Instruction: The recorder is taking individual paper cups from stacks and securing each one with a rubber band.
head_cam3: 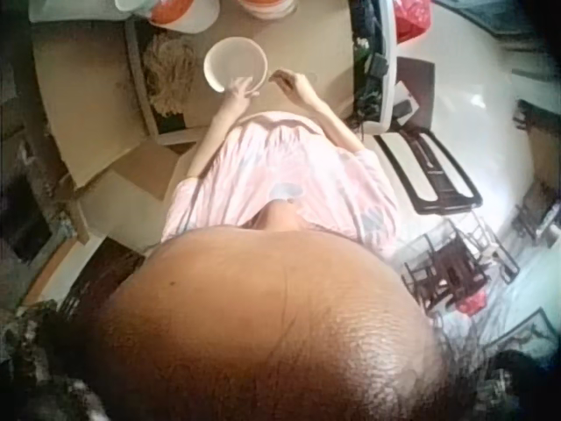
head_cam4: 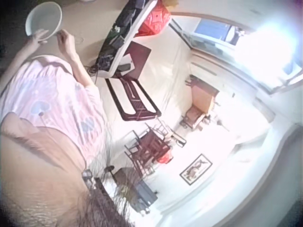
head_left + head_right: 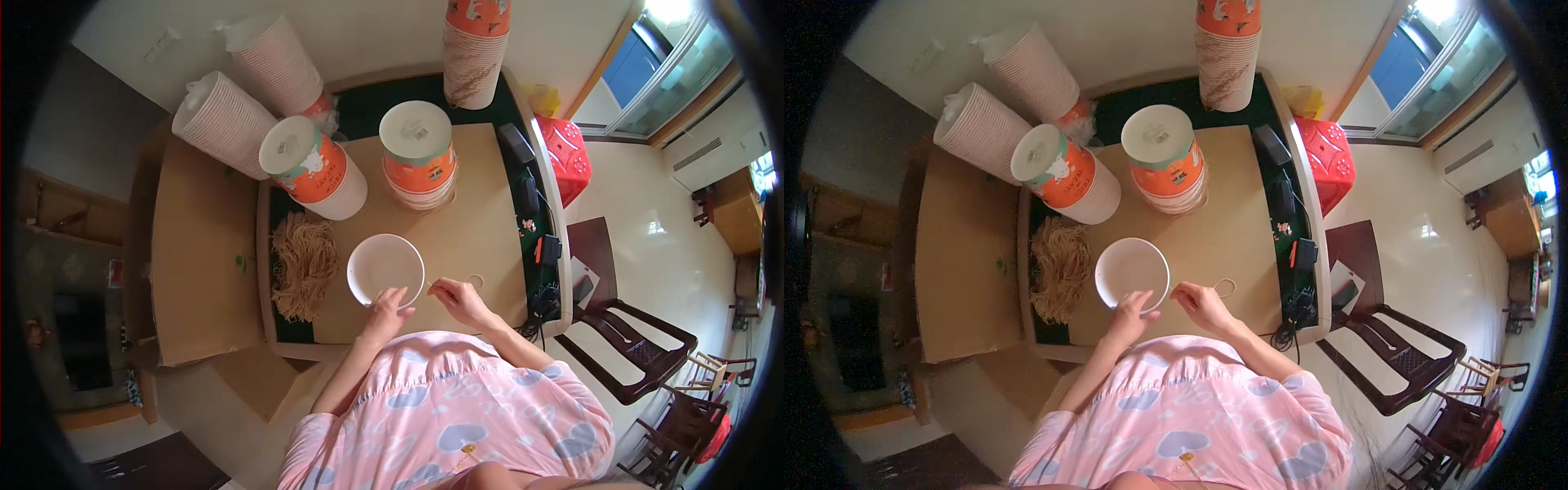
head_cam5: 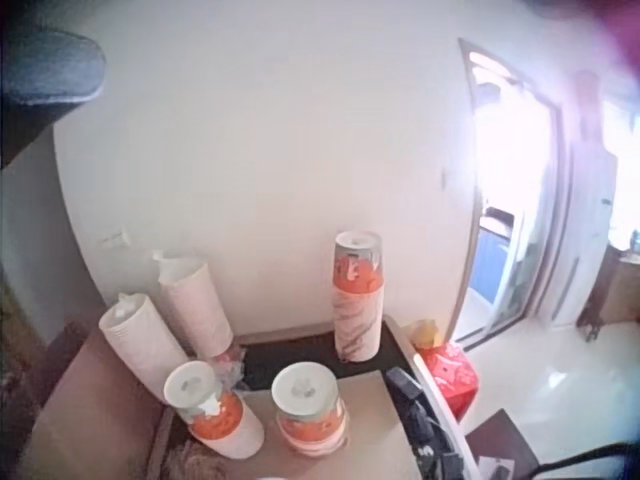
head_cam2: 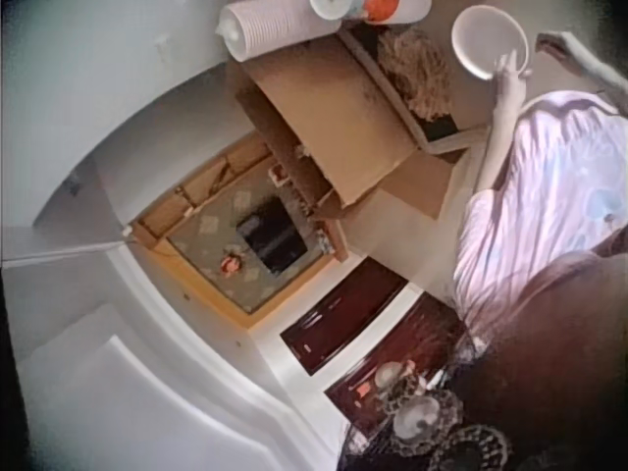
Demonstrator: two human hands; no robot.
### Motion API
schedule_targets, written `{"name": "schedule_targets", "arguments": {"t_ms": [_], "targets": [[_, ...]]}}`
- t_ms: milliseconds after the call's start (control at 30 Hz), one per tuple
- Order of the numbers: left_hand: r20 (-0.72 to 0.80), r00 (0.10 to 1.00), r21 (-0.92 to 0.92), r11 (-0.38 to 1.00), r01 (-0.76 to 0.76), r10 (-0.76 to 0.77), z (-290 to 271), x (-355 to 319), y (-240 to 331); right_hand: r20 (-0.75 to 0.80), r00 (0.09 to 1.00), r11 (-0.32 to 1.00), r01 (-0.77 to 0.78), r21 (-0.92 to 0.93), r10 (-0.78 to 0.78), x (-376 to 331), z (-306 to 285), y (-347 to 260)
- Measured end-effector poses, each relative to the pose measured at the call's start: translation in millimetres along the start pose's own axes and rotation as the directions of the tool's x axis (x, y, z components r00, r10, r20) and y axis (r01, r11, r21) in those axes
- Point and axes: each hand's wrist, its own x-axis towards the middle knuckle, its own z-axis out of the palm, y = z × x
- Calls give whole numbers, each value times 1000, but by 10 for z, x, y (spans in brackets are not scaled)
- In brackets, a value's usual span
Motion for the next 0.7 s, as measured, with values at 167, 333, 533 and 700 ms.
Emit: {"name": "schedule_targets", "arguments": {"t_ms": [167, 333, 533, 700], "targets": [[77, 980, -836, 523, 163, -183, -243, 13, 191, 220, 975, 984, -16, 178, -24, -34, 74, -195], [89, 993, -894, 433, 114, -77, -158, -5, 202, 153, 970, 971, 162, 176, -189, -77, 63, -236], [73, 994, -848, 520, 103, -79, -145, 1, 306, 243, 962, 991, 104, 83, -121, -143, -20, -149], [-10, 1000, -769, 640, 1, -15, -102, 14, 316, 238, 961, 988, 119, 96, -138, -178, -39, -54]]}}
